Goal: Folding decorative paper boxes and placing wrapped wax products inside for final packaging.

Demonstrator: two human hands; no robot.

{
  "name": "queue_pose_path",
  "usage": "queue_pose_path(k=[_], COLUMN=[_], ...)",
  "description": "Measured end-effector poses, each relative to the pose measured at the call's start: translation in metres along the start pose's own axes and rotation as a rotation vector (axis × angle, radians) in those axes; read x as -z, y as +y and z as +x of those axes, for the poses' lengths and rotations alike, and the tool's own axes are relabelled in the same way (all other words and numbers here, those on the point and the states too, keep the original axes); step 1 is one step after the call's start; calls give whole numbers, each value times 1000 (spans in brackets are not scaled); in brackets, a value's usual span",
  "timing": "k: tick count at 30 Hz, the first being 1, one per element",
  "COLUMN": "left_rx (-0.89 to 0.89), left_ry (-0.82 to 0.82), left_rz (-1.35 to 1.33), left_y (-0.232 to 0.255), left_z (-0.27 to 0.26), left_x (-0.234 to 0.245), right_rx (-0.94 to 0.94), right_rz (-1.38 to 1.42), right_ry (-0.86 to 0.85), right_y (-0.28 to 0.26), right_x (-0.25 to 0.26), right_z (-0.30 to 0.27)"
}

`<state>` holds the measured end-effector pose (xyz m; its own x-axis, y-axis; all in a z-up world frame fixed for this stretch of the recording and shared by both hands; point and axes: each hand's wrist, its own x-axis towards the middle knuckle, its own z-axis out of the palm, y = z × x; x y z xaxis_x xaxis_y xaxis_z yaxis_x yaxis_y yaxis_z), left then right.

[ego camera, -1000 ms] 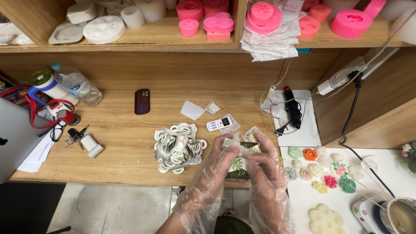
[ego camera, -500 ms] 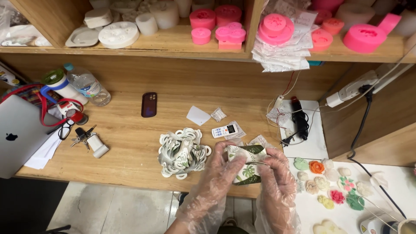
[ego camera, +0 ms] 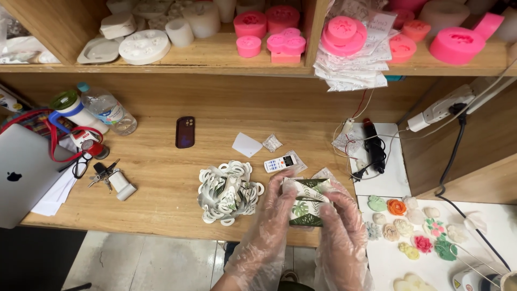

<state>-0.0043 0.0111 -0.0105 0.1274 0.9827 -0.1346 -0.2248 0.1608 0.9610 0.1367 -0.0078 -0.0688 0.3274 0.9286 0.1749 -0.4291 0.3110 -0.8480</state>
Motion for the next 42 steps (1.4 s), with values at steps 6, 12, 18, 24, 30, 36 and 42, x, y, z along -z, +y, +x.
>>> queue_pose_path(k=[6, 12, 18, 24, 30, 36, 42], left_rx=[-141, -150, -143, -130, -288, -602, -495], left_ry=[-31, -82, -72, -51, 82, -104, -162], left_rz=[234, 120, 186, 181, 515, 702, 410], left_y=[-18, -39, -29, -3, -28, -33, -45], left_z=[4, 8, 4, -13, -1, 0, 2], left_x=[6, 13, 14, -2, 1, -2, 4], right_rx=[-267, -393, -402, -513, -509, -571, -661], right_rz=[270, 330, 327, 323, 255, 116, 10], right_ry=[125, 120, 0, -119, -121, -59, -112], right_y=[5, 5, 20, -21, -6, -24, -25], right_x=[21, 27, 50, 20, 38, 24, 19], right_z=[13, 22, 20, 19, 10, -6, -9])
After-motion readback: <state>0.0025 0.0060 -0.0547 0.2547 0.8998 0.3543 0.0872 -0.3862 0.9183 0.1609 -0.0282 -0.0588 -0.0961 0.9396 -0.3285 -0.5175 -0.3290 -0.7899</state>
